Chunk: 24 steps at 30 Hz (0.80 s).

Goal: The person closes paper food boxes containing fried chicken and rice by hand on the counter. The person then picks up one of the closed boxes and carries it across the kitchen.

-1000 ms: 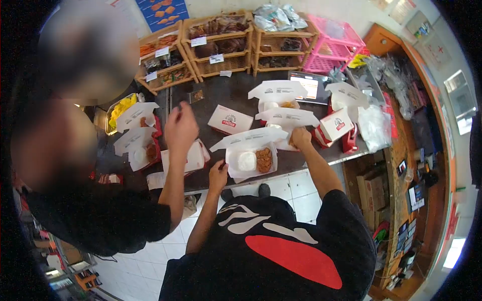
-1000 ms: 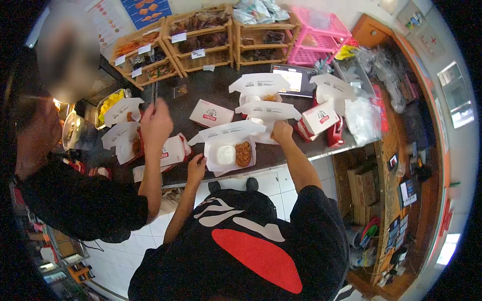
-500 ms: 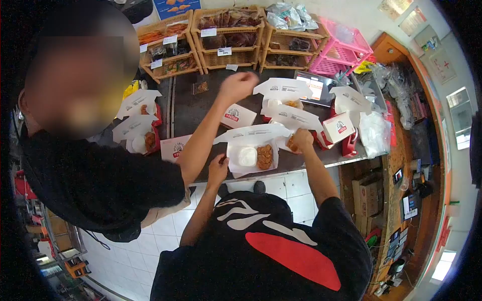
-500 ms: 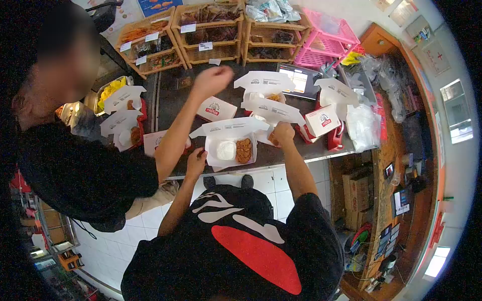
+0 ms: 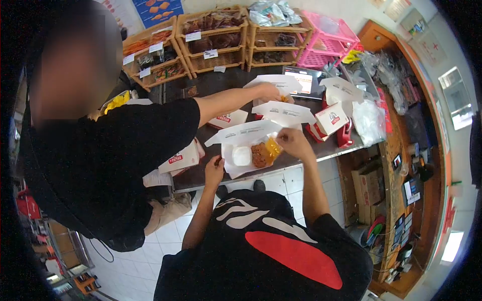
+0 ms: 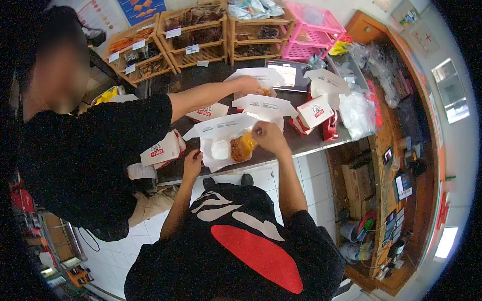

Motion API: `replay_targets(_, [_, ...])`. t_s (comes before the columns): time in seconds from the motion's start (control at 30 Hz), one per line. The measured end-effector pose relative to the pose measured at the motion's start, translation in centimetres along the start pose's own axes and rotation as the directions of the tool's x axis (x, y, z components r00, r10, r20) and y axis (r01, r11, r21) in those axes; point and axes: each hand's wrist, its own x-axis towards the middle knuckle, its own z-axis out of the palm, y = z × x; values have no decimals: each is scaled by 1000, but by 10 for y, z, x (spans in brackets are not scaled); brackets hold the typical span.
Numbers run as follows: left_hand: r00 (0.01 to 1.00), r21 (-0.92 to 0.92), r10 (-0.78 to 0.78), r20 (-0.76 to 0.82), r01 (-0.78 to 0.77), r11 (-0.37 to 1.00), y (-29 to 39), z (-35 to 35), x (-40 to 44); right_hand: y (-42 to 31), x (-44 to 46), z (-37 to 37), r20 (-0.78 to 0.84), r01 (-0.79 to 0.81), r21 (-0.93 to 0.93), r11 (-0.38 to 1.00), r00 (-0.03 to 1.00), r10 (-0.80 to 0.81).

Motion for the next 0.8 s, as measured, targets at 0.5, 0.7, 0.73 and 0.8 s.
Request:
replay_targets(0.5, [931, 163, 236, -280, -196, 967, 24, -7, -14, 19, -7, 111, 71, 203, -473, 857, 979, -193])
replay_targets(0.7, [815, 458, 558, -158, -440, 772, 89, 9, -33, 49, -15, 127, -35, 215, -418, 883, 967, -252])
replay_targets(0.73, [804, 540, 594, -26, -489, 685, 77, 13, -22, 57, -13, 130, -109, 171, -357, 918, 969, -222])
replay_targets(0.8, [926, 635, 376, 27, -306, 709, 53, 27, -7, 66, -13, 129, -153, 2, -138, 990, 988, -24])
